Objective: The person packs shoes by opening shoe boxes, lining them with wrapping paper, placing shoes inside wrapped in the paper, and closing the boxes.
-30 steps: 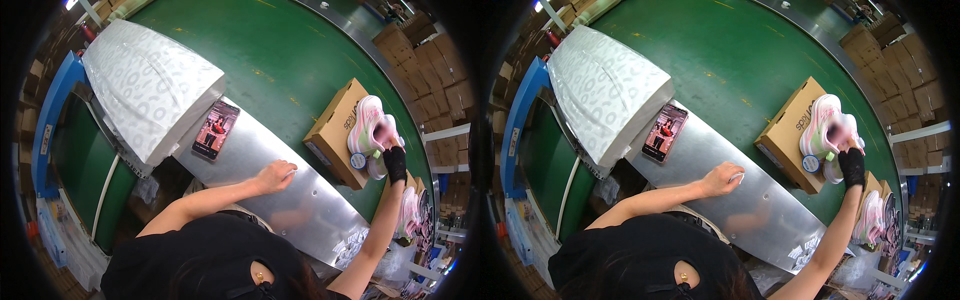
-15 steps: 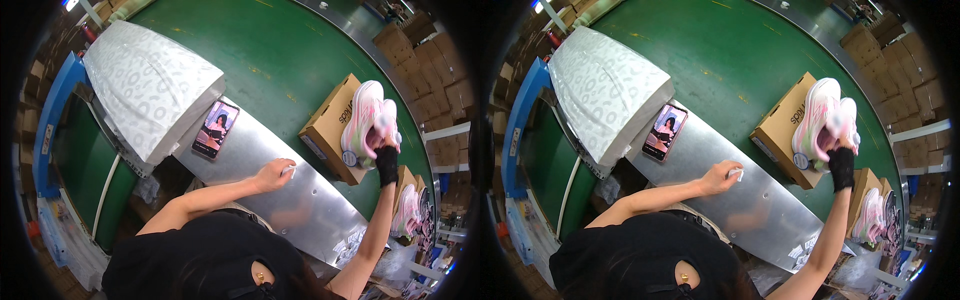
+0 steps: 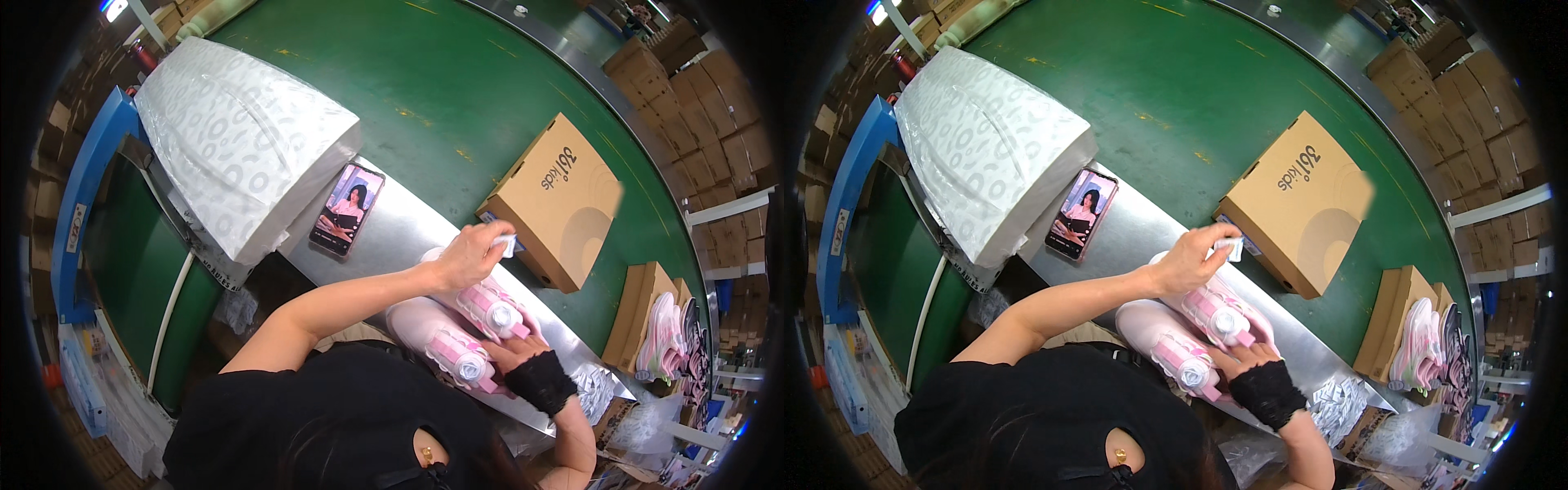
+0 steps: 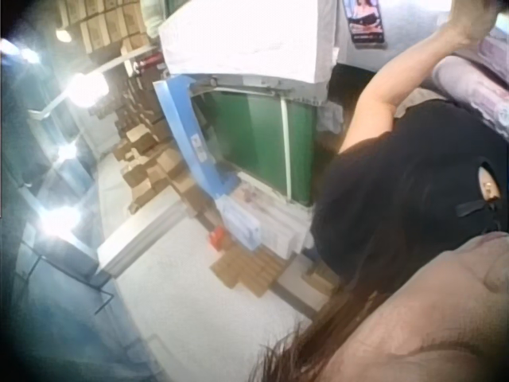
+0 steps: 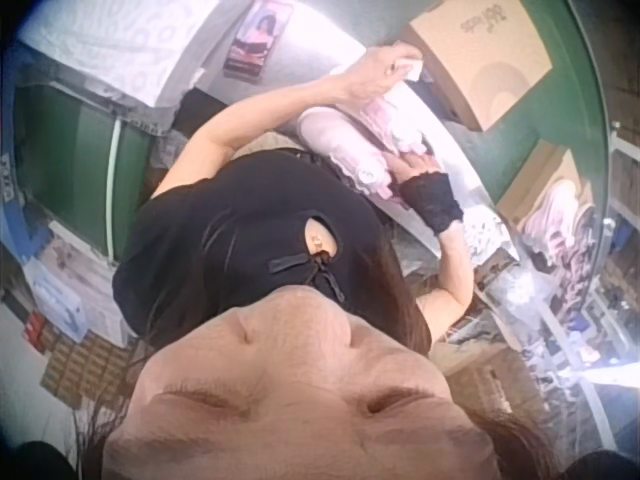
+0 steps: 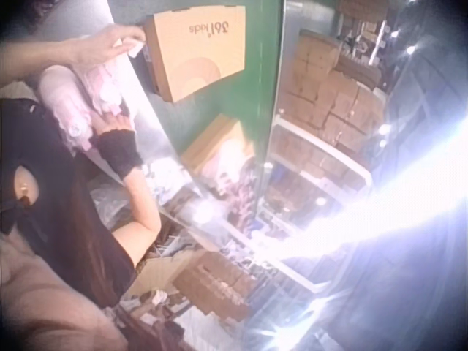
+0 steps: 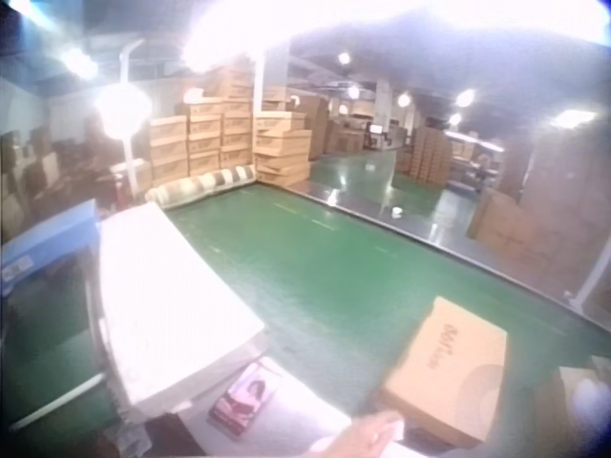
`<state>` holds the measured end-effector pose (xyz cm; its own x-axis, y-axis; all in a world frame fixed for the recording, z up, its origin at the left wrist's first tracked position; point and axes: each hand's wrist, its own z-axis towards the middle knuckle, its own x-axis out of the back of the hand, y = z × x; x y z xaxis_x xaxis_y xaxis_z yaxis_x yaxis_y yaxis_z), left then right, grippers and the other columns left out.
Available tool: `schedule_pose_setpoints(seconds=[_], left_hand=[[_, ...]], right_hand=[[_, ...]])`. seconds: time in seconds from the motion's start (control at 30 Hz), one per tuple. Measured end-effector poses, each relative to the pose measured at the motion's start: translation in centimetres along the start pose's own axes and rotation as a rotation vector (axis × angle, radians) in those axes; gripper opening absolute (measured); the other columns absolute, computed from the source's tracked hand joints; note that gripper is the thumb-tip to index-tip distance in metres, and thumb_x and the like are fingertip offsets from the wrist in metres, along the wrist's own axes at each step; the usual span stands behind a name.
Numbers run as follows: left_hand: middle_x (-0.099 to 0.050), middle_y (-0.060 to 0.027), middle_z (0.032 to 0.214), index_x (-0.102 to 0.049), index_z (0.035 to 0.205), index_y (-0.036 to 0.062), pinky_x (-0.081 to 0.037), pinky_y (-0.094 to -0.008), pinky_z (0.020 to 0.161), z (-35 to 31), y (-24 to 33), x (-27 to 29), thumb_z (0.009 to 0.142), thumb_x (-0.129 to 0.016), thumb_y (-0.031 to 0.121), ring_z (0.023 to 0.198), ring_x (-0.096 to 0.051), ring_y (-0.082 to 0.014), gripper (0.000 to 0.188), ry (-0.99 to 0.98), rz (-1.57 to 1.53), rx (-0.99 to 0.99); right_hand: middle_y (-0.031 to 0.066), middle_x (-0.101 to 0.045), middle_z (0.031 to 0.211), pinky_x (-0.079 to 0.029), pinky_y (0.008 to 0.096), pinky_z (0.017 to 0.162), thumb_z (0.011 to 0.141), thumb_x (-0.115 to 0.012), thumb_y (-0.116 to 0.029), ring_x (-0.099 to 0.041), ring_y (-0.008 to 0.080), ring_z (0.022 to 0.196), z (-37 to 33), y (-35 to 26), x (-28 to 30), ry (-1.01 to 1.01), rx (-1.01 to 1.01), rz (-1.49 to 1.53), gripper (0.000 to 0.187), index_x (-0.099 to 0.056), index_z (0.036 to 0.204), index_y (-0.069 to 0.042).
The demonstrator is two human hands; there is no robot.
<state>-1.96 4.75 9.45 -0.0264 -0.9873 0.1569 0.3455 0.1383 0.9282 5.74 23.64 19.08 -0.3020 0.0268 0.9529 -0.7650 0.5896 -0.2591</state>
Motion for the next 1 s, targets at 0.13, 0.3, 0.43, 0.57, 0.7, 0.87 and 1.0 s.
schedule_pose_setpoints(seconds=[0.13,0.3,0.43,0.57,0.7,0.87,1.0], left_hand=[[-0.059,-0.0203,0.084,-0.051,0.101,0.0005,-0.045,-0.0387,0.066,-2.4,-3.2,-0.5,0.082,-0.048,0.011,0.077,-0.058,-0.0357,0.022,-0.055,0.214,0.162],[-0.059,-0.0213,0.081,-0.051,0.1,0.001,-0.045,-0.0393,0.065,-1.8,-1.9,-1.9,0.081,-0.048,0.01,0.073,-0.057,-0.0376,0.022,-0.055,0.101,0.119],[-0.059,-0.0107,0.076,-0.051,0.104,0.0022,-0.045,-0.0286,0.059,-2.8,-0.7,-0.6,0.083,-0.049,0.01,0.062,-0.057,-0.0165,0.021,-0.014,0.016,0.281],[-0.057,-0.0131,0.071,-0.049,0.104,0.001,-0.044,-0.0299,0.054,-0.9,-0.4,0.9,0.081,-0.049,0.007,0.058,-0.057,-0.0182,0.024,0.414,-0.039,0.055],[-0.056,-0.0108,0.085,-0.049,0.107,0.0006,-0.044,-0.0271,0.062,5.1,2.9,0.3,0.084,-0.046,0.002,0.068,-0.054,-0.0171,0.024,0.407,0.086,-0.189],[-0.057,-0.0151,0.083,-0.055,0.1,-0.0006,-0.046,-0.0328,0.065,6.6,2.2,0.9,0.077,-0.044,-0.004,0.07,-0.056,-0.0283,0.025,0.103,0.292,-0.375],[-0.059,-0.0154,0.083,-0.058,0.092,-0.0012,-0.046,-0.0331,0.06,4.2,-2.4,4.9,0.077,-0.044,-0.002,0.068,-0.057,-0.0278,0.021,0.106,0.33,-0.149]], right_hand=[[0.0139,-0.061,0.08,-0.048,0.0322,0.067,0.071,-0.059,-0.009,-0.06,0.0266,0.073,2.4,3.7,3.4,0.033,-0.123,0.652,0.024,-0.06,0.094,-0.008],[0.0201,-0.042,0.124,-0.036,0.0476,0.087,0.062,-0.068,-0.022,-0.042,0.0315,0.113,7.9,10.8,-0.4,0.433,-0.406,-0.227,0.068,-0.041,0.123,-0.009],[0.0216,-0.042,0.123,-0.03,0.0528,0.092,0.054,-0.066,-0.025,-0.04,0.0357,0.115,9.1,14.0,-4.9,0.61,-0.282,-0.431,0.072,-0.045,0.119,-0.001],[0.0222,-0.049,0.116,-0.036,0.0499,0.09,0.059,-0.059,-0.022,-0.046,0.0362,0.111,6.8,13.6,-4.4,0.892,-0.137,-0.369,0.061,-0.048,0.112,0.005],[0.0243,-0.043,0.122,-0.036,0.0451,0.093,0.061,-0.061,-0.01,-0.044,0.04,0.111,3.1,10.3,-2.4,1.001,-0.263,-0.027,0.064,-0.04,0.12,0.005],[0.0128,-0.05,0.114,-0.039,0.0312,0.088,0.074,-0.062,-0.007,-0.049,0.0206,0.101,-0.9,10.3,-3.9,1.279,-0.47,0.438,0.05,-0.043,0.118,0.002],[0.0087,-0.055,0.101,-0.042,0.0299,0.081,0.078,-0.059,-0.013,-0.052,0.0179,0.091,-3.5,12.9,-1.3,1.752,-0.502,0.812,0.035,-0.049,0.109,0.0]])
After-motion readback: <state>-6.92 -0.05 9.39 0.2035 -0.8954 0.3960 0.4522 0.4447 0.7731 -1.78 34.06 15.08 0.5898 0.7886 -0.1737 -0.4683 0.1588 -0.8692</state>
